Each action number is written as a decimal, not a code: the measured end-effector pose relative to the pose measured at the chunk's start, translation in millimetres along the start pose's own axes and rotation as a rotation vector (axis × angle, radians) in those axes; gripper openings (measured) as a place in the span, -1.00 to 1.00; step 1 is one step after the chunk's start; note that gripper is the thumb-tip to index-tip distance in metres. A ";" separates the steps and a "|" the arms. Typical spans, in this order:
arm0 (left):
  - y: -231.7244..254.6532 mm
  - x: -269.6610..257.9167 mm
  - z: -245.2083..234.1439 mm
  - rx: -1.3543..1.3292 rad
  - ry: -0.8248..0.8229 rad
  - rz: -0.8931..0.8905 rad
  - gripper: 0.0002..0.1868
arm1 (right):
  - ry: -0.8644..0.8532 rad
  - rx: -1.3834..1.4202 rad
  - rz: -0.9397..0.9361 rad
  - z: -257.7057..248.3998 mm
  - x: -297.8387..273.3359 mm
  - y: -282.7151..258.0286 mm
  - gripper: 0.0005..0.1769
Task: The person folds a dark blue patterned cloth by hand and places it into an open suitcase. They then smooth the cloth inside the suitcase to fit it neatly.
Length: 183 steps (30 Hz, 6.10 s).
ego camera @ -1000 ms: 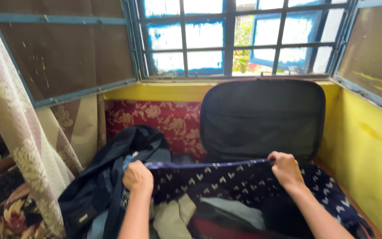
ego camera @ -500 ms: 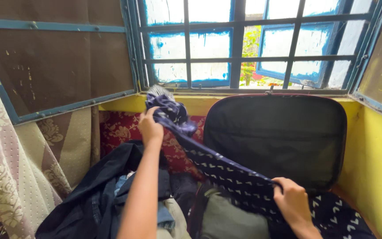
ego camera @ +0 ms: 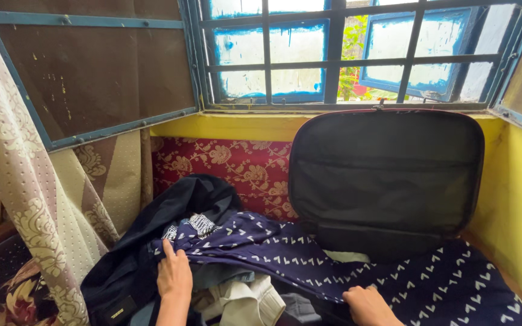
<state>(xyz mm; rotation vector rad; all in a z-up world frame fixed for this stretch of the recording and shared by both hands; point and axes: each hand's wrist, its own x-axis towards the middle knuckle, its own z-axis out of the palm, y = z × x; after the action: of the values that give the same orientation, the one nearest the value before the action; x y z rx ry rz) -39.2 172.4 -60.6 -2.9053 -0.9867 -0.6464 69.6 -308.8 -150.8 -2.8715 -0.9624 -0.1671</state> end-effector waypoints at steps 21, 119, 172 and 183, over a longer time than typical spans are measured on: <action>1.4 -15.3 -73.6 -0.210 -0.371 -0.245 -0.34 | -0.549 0.072 0.098 -17.2 21.2 -34.0 -0.75; 44.3 -4.0 -10.9 0.167 0.210 0.962 -0.96 | 0.090 0.141 -0.279 -50.4 72.1 -102.1 -0.85; 257.5 -85.1 95.7 -0.081 -0.735 0.990 -0.80 | -0.459 0.461 0.297 15.8 -52.2 74.1 -0.80; 263.9 -92.8 50.4 -0.046 -0.877 0.859 -0.79 | -0.196 0.586 0.172 -24.8 -101.2 85.0 -0.85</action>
<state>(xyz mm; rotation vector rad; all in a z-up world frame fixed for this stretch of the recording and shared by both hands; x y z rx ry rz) 67.7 -86.4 -109.6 -3.1743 0.3922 0.6782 39.1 -439.6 -146.0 -2.4279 -0.6422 0.3579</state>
